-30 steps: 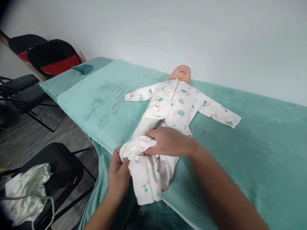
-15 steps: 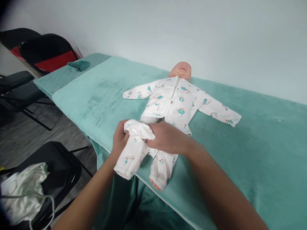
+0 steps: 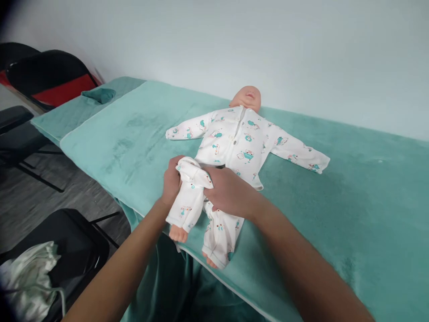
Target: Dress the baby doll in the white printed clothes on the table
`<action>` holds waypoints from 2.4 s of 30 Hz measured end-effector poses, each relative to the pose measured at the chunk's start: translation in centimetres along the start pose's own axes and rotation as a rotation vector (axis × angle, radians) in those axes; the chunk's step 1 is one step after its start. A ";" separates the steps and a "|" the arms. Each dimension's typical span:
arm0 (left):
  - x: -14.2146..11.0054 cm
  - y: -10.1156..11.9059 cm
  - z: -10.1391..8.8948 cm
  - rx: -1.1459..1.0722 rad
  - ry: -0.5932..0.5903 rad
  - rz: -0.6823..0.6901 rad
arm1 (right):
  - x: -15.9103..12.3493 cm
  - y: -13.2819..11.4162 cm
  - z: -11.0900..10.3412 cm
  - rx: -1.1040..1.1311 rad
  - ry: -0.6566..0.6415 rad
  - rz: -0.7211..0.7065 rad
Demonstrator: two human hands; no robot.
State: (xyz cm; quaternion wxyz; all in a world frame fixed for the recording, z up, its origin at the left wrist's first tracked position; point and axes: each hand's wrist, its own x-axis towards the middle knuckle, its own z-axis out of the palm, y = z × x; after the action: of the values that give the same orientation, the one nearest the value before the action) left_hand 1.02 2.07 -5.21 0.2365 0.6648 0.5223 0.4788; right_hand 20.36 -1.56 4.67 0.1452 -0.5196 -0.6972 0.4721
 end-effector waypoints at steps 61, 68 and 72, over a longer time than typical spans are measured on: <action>1.2 2.0 -1.4 -0.577 -0.204 -0.407 | -5.2 10.4 -1.5 -0.028 0.806 -0.139; 0.2 0.8 -2.0 -0.789 -0.318 -0.503 | -5.7 10.1 0.0 0.051 0.532 -0.429; 0.4 0.2 -2.6 -0.851 -0.434 -0.439 | -5.8 10.3 -0.4 -0.007 0.495 -0.489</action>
State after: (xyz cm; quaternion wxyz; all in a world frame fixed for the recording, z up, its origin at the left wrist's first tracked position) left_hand -1.16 1.88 -3.76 0.6830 0.4686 0.3477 0.4393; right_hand 29.07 -6.23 -1.78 0.4168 -0.4365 -0.7462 0.2809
